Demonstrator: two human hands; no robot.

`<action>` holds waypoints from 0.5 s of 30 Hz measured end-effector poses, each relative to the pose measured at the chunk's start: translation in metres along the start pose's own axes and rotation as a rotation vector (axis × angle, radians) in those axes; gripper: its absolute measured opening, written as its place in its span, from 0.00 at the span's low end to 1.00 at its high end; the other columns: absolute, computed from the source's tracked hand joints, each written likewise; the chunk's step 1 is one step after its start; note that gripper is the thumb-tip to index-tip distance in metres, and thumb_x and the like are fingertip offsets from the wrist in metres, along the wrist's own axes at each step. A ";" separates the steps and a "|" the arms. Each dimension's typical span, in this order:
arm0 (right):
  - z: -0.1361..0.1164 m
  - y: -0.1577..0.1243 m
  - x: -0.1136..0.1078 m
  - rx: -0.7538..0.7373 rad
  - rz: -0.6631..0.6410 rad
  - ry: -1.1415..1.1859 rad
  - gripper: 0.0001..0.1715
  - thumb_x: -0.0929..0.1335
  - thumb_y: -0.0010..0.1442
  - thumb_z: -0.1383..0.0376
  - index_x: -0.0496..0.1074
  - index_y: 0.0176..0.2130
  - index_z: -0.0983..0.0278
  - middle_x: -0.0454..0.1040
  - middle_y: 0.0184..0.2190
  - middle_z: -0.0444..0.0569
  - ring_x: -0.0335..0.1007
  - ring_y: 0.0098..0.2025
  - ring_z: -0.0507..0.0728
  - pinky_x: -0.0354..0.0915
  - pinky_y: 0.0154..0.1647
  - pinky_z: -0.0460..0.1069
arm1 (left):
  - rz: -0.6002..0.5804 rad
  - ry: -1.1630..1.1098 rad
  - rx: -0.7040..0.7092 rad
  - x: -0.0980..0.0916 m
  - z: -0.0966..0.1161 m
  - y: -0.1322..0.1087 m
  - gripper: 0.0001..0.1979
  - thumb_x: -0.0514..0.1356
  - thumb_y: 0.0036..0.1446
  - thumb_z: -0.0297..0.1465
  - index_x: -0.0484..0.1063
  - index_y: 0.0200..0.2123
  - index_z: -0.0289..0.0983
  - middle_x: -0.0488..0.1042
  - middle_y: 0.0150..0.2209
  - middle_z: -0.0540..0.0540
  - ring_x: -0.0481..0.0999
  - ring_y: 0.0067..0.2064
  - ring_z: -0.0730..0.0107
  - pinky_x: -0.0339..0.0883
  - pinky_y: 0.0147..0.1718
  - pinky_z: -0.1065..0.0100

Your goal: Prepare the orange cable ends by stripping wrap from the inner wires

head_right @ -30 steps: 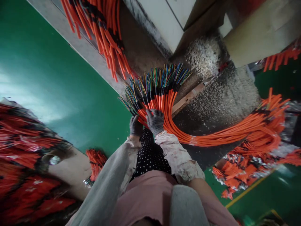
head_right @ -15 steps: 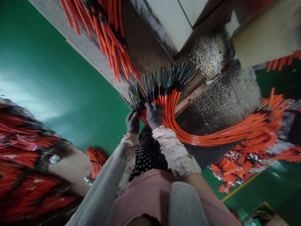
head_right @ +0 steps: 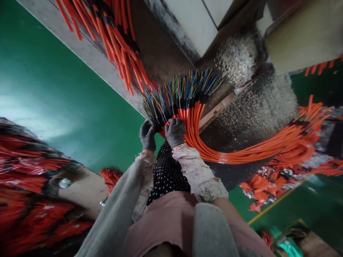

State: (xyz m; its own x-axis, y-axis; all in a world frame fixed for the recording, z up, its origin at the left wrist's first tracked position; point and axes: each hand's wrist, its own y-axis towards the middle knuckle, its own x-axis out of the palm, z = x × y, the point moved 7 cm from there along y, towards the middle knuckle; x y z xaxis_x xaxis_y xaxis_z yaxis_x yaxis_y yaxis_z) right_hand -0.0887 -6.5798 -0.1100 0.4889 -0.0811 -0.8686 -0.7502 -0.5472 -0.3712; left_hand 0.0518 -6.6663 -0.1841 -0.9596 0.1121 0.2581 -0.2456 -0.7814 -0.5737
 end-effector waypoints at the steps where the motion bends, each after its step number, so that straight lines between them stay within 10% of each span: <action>1: 0.000 0.001 -0.001 0.006 -0.006 0.004 0.17 0.66 0.69 0.63 0.75 0.52 0.70 0.72 0.53 0.64 0.63 0.56 0.68 0.59 0.61 0.61 | 0.006 0.009 0.011 0.000 0.002 0.002 0.27 0.80 0.42 0.38 0.79 0.45 0.40 0.77 0.35 0.50 0.76 0.35 0.69 0.75 0.36 0.68; 9: 0.002 -0.003 -0.007 -0.010 -0.092 0.038 0.20 0.61 0.74 0.66 0.71 0.60 0.70 0.77 0.54 0.61 0.70 0.56 0.65 0.62 0.60 0.56 | -0.066 0.469 0.348 0.008 0.051 0.005 0.18 0.77 0.48 0.32 0.80 0.42 0.40 0.75 0.47 0.42 0.75 0.52 0.57 0.71 0.56 0.58; 12: 0.002 -0.001 -0.006 -0.040 -0.126 0.048 0.21 0.61 0.75 0.65 0.70 0.61 0.71 0.77 0.56 0.61 0.70 0.57 0.64 0.61 0.59 0.55 | -0.357 0.689 0.458 0.047 0.074 0.015 0.16 0.78 0.44 0.28 0.81 0.37 0.41 0.77 0.50 0.41 0.71 0.62 0.51 0.56 0.70 0.49; 15: 0.002 0.001 -0.005 -0.077 -0.172 0.050 0.20 0.61 0.76 0.65 0.72 0.60 0.70 0.79 0.53 0.59 0.71 0.54 0.62 0.61 0.56 0.53 | -0.741 0.673 0.252 0.096 0.078 0.037 0.17 0.78 0.39 0.22 0.76 0.30 0.40 0.79 0.41 0.47 0.77 0.59 0.52 0.52 0.72 0.43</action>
State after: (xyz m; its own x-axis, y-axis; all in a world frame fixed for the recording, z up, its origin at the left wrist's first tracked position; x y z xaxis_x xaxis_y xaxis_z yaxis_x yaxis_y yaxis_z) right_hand -0.0931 -6.5785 -0.1069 0.6297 -0.0214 -0.7765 -0.6185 -0.6186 -0.4845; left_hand -0.0384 -6.7327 -0.1201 -0.4767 0.8775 -0.0524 -0.8450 -0.4738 -0.2479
